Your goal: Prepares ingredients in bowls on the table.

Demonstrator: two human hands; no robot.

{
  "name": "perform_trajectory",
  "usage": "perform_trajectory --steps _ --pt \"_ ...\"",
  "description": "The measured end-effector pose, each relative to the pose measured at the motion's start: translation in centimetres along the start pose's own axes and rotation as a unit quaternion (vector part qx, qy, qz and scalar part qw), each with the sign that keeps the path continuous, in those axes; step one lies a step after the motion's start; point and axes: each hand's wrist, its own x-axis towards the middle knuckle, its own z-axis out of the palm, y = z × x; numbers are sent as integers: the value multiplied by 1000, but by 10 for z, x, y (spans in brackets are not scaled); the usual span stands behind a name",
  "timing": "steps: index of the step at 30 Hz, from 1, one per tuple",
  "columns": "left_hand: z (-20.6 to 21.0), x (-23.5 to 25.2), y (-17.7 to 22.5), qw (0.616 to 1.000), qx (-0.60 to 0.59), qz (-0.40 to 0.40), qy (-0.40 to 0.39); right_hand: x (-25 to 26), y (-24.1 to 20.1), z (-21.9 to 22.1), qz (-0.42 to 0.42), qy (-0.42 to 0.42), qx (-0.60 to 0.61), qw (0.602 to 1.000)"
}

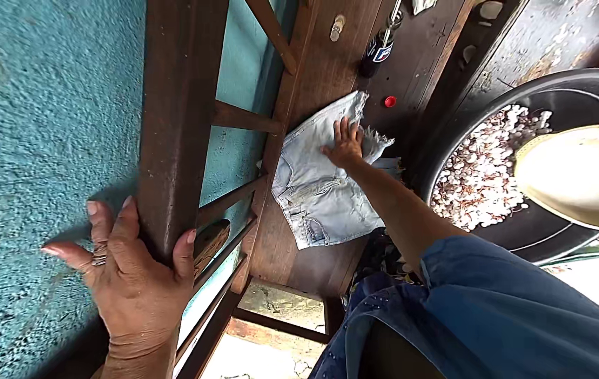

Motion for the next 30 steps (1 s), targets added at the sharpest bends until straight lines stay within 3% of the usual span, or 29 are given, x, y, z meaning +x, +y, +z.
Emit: perform_trajectory --steps 4,6,8,9,14,18,21,26,30 --pt "1 1 2 1000 0 7 6 -41 -2 18 -51 -106 -26 993" --pt "2 1 0 1000 1 8 9 -48 -12 -6 -72 -156 -28 985" --pt "3 0 -2 1000 0 6 7 -34 -33 -60 -58 -182 -35 981" --pt "3 -1 -3 1000 1 6 6 -17 -42 -84 -43 -167 -31 985" --pt "4 -5 -9 1000 -4 11 5 132 -40 -139 -27 75 76 994" --pt "1 -8 -11 1000 0 17 -12 212 -31 -161 -9 104 54 993" --pt "-1 -10 -10 1000 3 6 -19 231 -29 -166 -7 70 67 995" --pt "-4 -12 -9 999 -8 -8 -30 225 -38 -158 26 139 112 984" --pt "-4 -11 -8 1000 -2 -3 -27 216 -45 -160 101 123 151 976"
